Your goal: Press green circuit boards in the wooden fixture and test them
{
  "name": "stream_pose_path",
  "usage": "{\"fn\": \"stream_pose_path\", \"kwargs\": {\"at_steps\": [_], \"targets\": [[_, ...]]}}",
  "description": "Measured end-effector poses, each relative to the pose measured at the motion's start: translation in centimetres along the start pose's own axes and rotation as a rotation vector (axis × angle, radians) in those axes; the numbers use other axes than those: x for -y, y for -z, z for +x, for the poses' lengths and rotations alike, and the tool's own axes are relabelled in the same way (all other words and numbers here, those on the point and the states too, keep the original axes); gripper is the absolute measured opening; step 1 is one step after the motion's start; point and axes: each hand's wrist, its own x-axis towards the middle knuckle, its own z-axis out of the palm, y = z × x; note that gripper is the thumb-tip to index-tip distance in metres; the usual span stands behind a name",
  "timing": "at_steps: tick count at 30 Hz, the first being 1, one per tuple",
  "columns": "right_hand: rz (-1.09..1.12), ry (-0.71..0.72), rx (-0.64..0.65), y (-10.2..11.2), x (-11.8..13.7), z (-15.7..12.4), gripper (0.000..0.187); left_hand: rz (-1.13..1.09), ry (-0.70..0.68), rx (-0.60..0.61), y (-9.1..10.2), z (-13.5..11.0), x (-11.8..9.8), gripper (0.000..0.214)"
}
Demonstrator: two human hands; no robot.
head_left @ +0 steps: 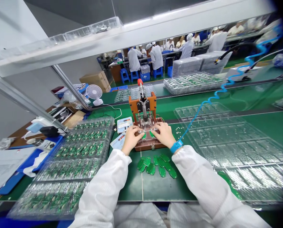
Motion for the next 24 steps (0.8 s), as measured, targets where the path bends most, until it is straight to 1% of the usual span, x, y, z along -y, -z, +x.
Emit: {"fn": "stream_pose_path", "kwargs": {"at_steps": [2, 4, 6, 7, 8, 9, 11, 12, 13, 15, 17, 19, 20, 22, 24], "targets": [[0.049, 0.003, -0.048, 0.6, 0.1, 0.2, 0.014, -0.035, -0.012, -0.086, 0.0, -0.8, -0.2, 0.024], [0.117, -0.004, -0.122, 1.8, 0.3, 1.0, 0.021, -0.08, -0.025, -0.226, 0.0, -2.2, -0.4, 0.023], [0.188, -0.001, -0.203, 3.4, 0.7, 2.8, 0.026, -0.085, -0.074, -0.338, -0.2, -4.2, -0.7, 0.02], [0.221, 0.009, -0.237, 4.4, 1.1, 3.9, 0.028, -0.066, -0.136, -0.353, -0.3, -5.2, -0.8, 0.019], [0.251, 0.025, -0.263, 5.4, 1.7, 5.3, 0.029, -0.036, -0.228, -0.334, -0.6, -6.2, -1.0, 0.018], [0.277, 0.046, -0.281, 6.3, 2.5, 6.7, 0.03, 0.002, -0.344, -0.286, -0.8, -7.1, -1.2, 0.018], [0.318, 0.085, -0.294, 7.9, 4.3, 9.9, 0.033, 0.081, -0.574, -0.156, -1.3, -8.5, -1.5, 0.024], [0.336, 0.094, -0.289, 8.5, 5.3, 11.4, 0.033, 0.112, -0.652, -0.101, -1.5, -9.0, -1.6, 0.028], [0.353, 0.095, -0.273, 9.0, 6.4, 12.9, 0.033, 0.136, -0.694, -0.061, -1.7, -9.2, -1.6, 0.031], [0.395, 0.076, -0.203, 9.4, 8.4, 15.5, 0.033, 0.165, -0.7, -0.023, -1.8, -9.4, -1.5, 0.033], [0.449, 0.053, -0.101, 9.5, 10.2, 17.5, 0.045, 0.173, -0.678, -0.009, -1.8, -9.3, -1.3, 0.031], [0.506, 0.05, -0.025, 9.6, 11.9, 18.8, 0.054, 0.166, -0.658, -0.003, -1.8, -9.3, -1.2, 0.028], [0.53, 0.055, -0.007, 9.7, 12.7, 19.0, 0.052, 0.159, -0.646, 0.001, -1.7, -9.3, -1.2, 0.027], [0.569, 0.109, -0.034, 10.2, 14.1, 18.4, 0.038, 0.143, -0.624, 0.007, -1.7, -9.3, -1.3, 0.025], [0.568, 0.253, -0.132, 10.7, 15.0, 16.3, 0.027, 0.129, -0.613, 0.011, -1.7, -9.4, -1.4, 0.024]]}}
